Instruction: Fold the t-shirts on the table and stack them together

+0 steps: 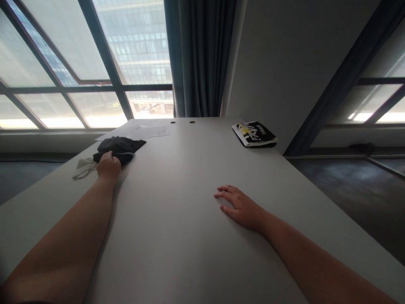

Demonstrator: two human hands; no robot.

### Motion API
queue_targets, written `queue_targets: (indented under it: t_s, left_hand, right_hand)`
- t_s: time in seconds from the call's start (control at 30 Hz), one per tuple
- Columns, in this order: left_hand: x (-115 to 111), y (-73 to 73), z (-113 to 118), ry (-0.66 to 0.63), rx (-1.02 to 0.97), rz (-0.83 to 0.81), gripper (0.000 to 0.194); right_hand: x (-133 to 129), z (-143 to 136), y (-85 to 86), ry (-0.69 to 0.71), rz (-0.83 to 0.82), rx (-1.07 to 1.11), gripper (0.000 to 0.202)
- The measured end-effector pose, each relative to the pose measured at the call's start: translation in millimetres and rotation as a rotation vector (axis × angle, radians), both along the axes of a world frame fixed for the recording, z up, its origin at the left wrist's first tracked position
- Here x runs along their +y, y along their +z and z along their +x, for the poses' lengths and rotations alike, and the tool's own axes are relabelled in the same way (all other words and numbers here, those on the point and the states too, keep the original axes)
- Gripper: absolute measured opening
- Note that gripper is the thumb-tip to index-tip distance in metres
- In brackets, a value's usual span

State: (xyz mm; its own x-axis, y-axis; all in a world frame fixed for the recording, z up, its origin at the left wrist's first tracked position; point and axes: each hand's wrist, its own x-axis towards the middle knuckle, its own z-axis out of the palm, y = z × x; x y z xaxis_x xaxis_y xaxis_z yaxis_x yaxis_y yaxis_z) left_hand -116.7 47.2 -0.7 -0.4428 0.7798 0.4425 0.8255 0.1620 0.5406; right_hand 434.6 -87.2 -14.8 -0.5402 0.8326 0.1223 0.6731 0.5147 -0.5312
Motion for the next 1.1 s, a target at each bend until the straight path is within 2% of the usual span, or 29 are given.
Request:
queue_targets:
  t_s: [0.13,0.27,0.37,0.47,0.57,0.7,0.8,0.87,0.9,0.97,1.03,1.1]
  left_hand:
    - [11.8,1.7,16.5,-0.072,0.155,-0.118,0.054]
    - [19.7,-0.9,42.1,-0.271,0.206,-0.179,0.051]
    - [19.1,-4.2,74.1,-0.460,0.243,-0.219,0.048]
    - [11.4,-6.9,117.2,-0.653,0.276,-0.245,0.047]
    - [-9.8,-8.5,166.8,-0.824,0.300,-0.247,0.048]
    - [-61.1,-4.9,230.2,-1.149,0.369,-0.257,0.052]
    - [-99.0,5.0,262.2,-1.434,0.438,-0.205,0.043]
    - [-112.9,12.2,271.3,-1.561,0.488,-0.150,0.033]
    - [-115.1,14.8,272.1,-1.576,0.516,-0.117,0.030]
    - [-111.1,16.7,267.6,-1.521,0.556,-0.049,0.029]
    - [-98.7,14.0,257.8,-1.409,0.552,0.004,0.037]
    - [-82.8,8.3,245.9,-1.241,0.516,0.033,0.048]
  right_hand:
    - [-3.6,-2.1,2.0,0.005,0.005,-0.021,0.043]
    - [-5.4,-6.5,5.6,-0.011,0.011,-0.044,0.042]
    - [-6.4,-7.7,5.5,-0.004,0.017,-0.028,0.042]
    - [-5.8,-6.6,2.0,-0.033,0.042,0.039,0.038]
    - [-4.1,-3.3,-2.1,-0.110,0.070,0.119,0.034]
    - [-4.0,1.9,-5.0,-0.224,0.053,0.210,0.034]
    - [-5.9,3.6,-5.0,-0.285,0.083,0.265,0.041]
    - [-7.5,3.6,-3.8,-0.297,0.134,0.291,0.050]
    - [-8.3,3.4,-2.8,-0.297,0.161,0.301,0.055]
    - [-10.3,2.9,-0.3,-0.264,0.191,0.303,0.066]
    - [-12.6,1.7,2.1,-0.161,0.163,0.253,0.073]
    - [-15.4,-0.5,3.8,-0.049,0.094,0.147,0.075]
